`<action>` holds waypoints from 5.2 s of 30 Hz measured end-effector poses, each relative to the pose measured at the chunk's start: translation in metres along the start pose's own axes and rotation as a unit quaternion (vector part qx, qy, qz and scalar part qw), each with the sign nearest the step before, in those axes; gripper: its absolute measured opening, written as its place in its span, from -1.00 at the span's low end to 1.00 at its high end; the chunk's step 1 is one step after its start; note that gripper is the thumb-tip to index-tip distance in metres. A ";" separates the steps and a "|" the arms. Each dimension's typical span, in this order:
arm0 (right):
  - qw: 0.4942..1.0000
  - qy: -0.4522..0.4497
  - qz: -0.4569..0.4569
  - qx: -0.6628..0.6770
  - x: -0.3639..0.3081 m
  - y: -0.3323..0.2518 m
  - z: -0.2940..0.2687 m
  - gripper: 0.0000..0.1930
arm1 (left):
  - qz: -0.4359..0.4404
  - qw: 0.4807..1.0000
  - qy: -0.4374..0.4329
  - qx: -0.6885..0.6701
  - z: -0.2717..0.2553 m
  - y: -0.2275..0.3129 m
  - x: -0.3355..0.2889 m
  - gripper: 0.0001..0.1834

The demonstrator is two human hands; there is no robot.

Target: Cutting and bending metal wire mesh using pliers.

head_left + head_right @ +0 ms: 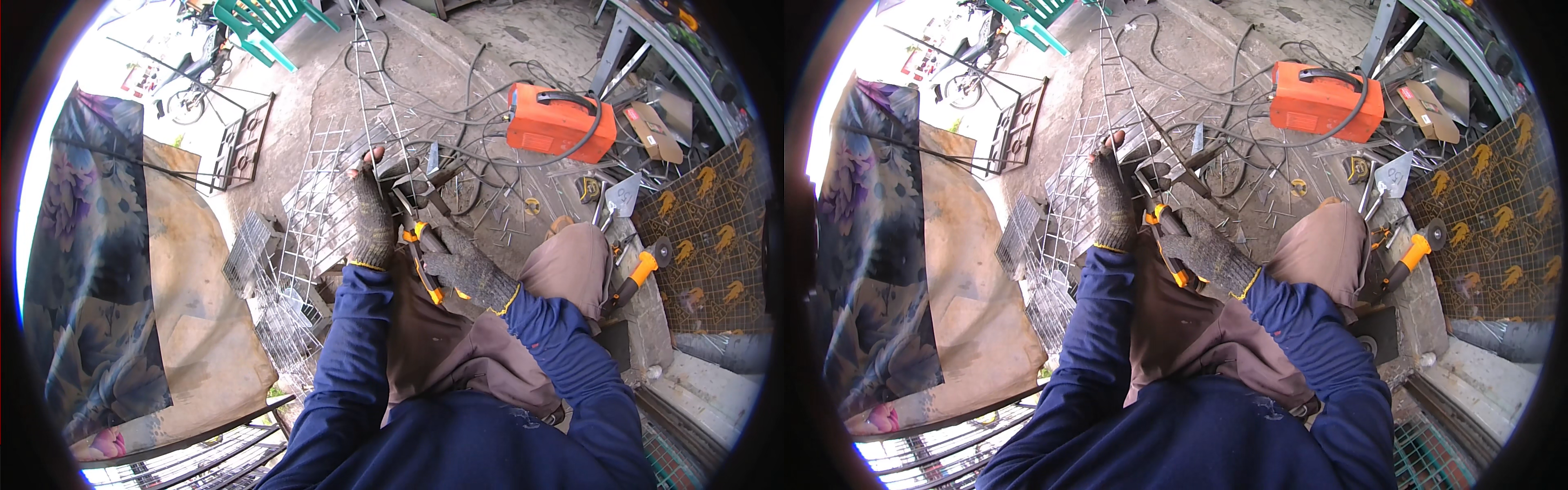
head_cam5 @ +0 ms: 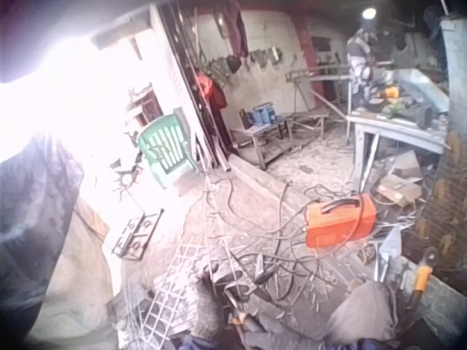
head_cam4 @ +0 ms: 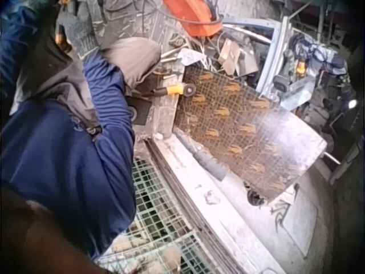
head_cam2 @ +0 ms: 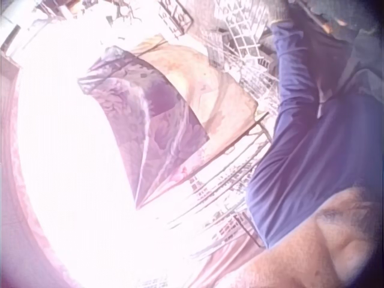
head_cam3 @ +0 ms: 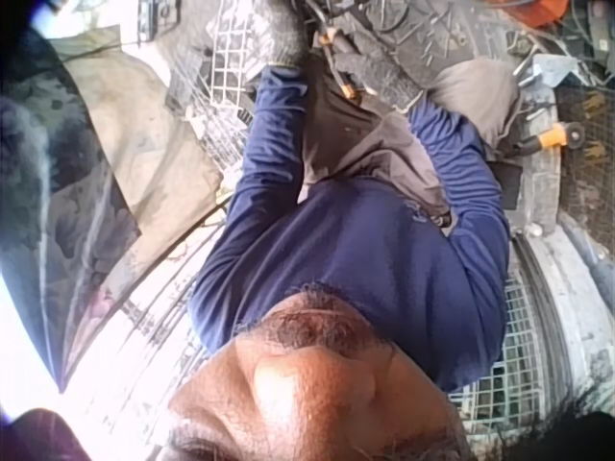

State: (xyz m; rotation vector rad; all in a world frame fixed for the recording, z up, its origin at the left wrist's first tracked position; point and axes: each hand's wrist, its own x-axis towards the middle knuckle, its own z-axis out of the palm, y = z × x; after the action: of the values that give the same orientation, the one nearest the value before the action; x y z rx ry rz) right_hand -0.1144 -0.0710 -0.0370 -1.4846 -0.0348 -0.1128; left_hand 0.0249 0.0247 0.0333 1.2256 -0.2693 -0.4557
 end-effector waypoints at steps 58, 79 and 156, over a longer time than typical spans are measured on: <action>0.957 0.069 0.156 0.235 0.009 -0.034 0.016 -0.83 | -0.159 0.954 -0.215 0.133 0.007 0.020 -0.020 -0.30; 0.849 -0.036 0.367 0.379 -0.042 -0.024 -0.008 -0.79 | -0.164 0.911 -0.291 0.241 -0.023 -0.008 -0.036 -0.51; 0.966 0.030 0.223 0.127 -0.038 0.048 0.007 -0.76 | -0.046 0.948 0.174 -0.262 0.014 -0.017 -0.006 -0.50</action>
State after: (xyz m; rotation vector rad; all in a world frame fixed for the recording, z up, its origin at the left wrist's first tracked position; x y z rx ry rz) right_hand -0.1472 -0.0583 -0.0874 -1.2008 0.3225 0.2060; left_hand 0.0102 0.0115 0.0218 0.7747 0.2057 -0.3526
